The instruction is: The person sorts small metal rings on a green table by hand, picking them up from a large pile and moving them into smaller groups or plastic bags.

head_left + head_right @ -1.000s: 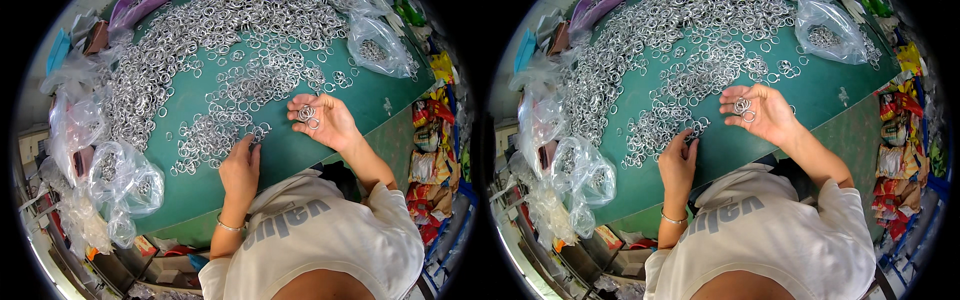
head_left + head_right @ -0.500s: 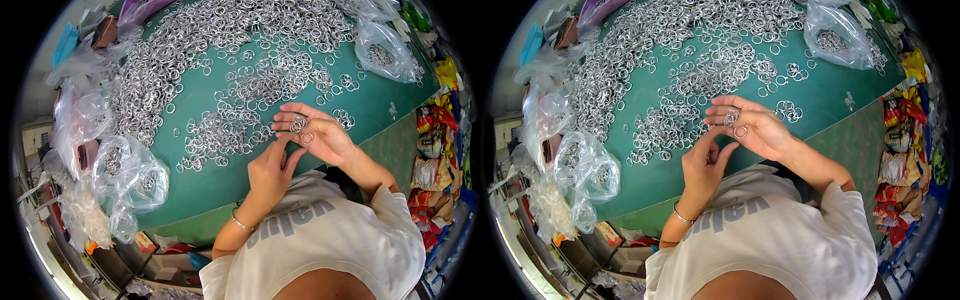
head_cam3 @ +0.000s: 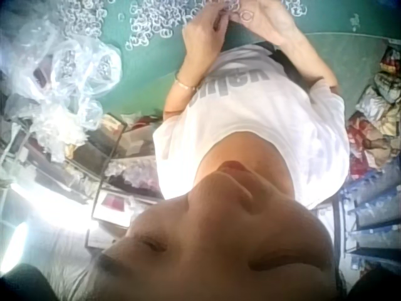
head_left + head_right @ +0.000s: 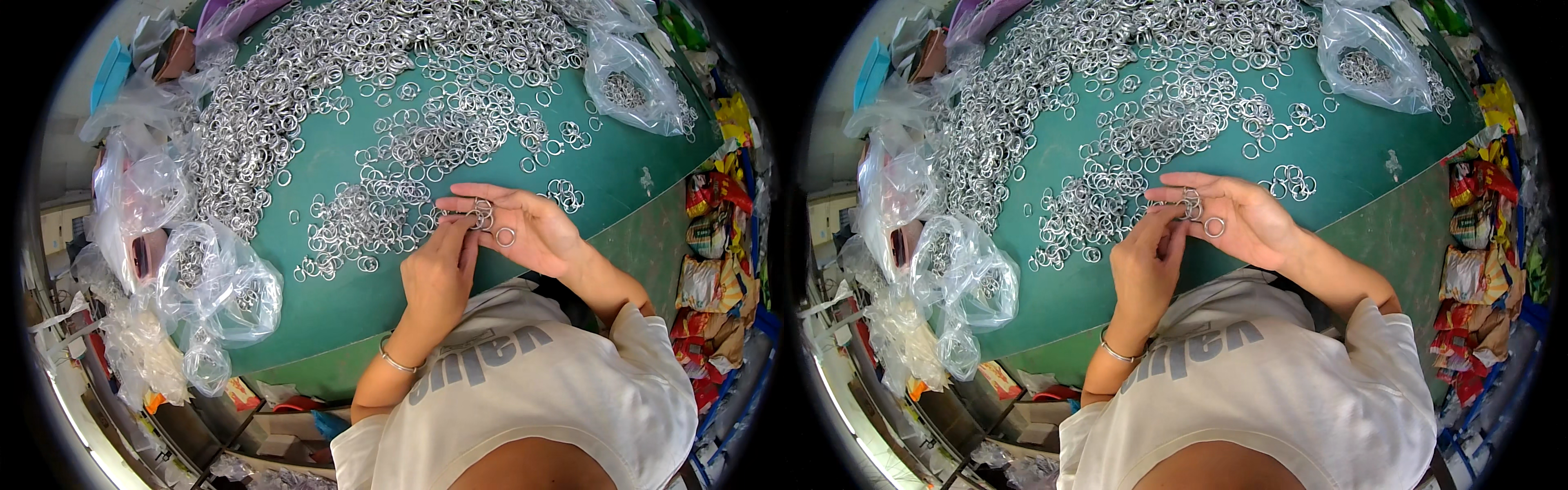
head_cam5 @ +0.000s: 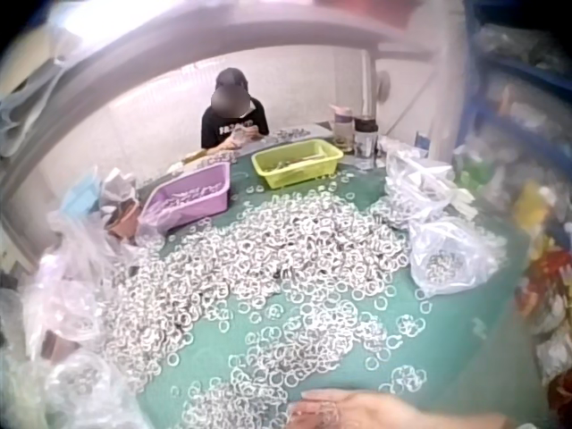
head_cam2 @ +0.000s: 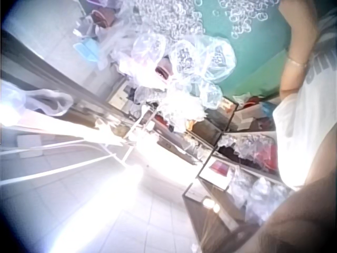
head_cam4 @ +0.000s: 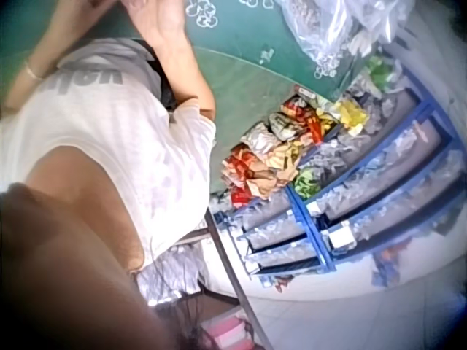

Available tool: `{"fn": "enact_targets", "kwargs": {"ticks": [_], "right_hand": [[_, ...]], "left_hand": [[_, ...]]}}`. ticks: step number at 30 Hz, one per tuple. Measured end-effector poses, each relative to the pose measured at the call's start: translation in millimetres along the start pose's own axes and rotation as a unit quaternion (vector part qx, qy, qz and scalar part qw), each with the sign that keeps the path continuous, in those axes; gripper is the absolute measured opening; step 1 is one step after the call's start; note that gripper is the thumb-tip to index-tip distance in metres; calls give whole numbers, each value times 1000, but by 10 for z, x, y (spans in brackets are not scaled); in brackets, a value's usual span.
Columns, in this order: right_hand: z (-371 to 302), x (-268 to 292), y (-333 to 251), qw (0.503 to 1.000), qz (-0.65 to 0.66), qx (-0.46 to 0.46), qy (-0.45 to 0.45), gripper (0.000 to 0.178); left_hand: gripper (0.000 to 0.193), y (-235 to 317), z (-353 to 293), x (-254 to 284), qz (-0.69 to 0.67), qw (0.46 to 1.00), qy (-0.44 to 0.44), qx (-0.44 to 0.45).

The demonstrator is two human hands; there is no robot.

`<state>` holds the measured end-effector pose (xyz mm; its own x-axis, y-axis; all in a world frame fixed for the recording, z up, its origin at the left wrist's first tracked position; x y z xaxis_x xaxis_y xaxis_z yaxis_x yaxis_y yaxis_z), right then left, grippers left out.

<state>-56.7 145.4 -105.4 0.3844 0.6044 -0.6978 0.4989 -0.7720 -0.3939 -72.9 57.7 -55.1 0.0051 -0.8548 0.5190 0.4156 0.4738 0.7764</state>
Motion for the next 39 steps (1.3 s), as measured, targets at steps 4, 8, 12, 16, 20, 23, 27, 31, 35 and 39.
{"fn": "enact_targets", "kwargs": {"ticks": [4, 8, 12, 16, 20, 23, 27, 31, 35, 39], "right_hand": [[10, -10, 6, 1000, 0, 4, -7, 46], [-11, -63, 25, 1000, -15, 6, -7, 40], [24, -11, 45, 1000, -4, 4, -13, 36], [22, -11, 78, 999, 39, -16, 3, 36], [28, -31, 92, 997, 59, -50, -6, 38], [5, -38, 58, 998, 56, -39, 10, 41], [5, -26, 45, 1000, -3, -8, 9, 45], [-28, -36, 34, 1000, 7, -1, 4, 41], [-20, 12, 66, 999, 34, -10, 26, 36], [-19, -4, 88, 999, 39, -7, -5, 37]], "left_hand": [[16, -41, 38, 77, -52, 997, 22, 60], [15, 24, 110, 123, -76, 994, 60, 48], [15, 7, 128, 103, -1, 998, 69, -11], [21, -53, 99, 82, 62, 998, 26, 4], [22, -6, 43, 132, 18, 999, 24, 39], [22, 38, -6, 98, 22, 1000, 2, 6], [24, 45, -5, 93, 31, 999, 8, 16], [22, 2, 0, 65, -21, 998, -1, 67], [23, 13, 25, 78, -57, 997, 28, 39], [22, 11, 91, 160, -24, 997, 59, 31]]}}
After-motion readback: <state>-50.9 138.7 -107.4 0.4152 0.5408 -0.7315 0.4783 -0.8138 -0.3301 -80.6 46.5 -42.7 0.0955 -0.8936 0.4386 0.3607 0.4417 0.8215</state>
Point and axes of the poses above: each hand's wrist, its own z-axis towards the middle knuckle, its own x-axis out of the back of the hand, y = z × x, the point moved 9 cm from there along z, towards the middle knuckle, and after that the axes turned 14 degrees about y, right-handed, at the moved point
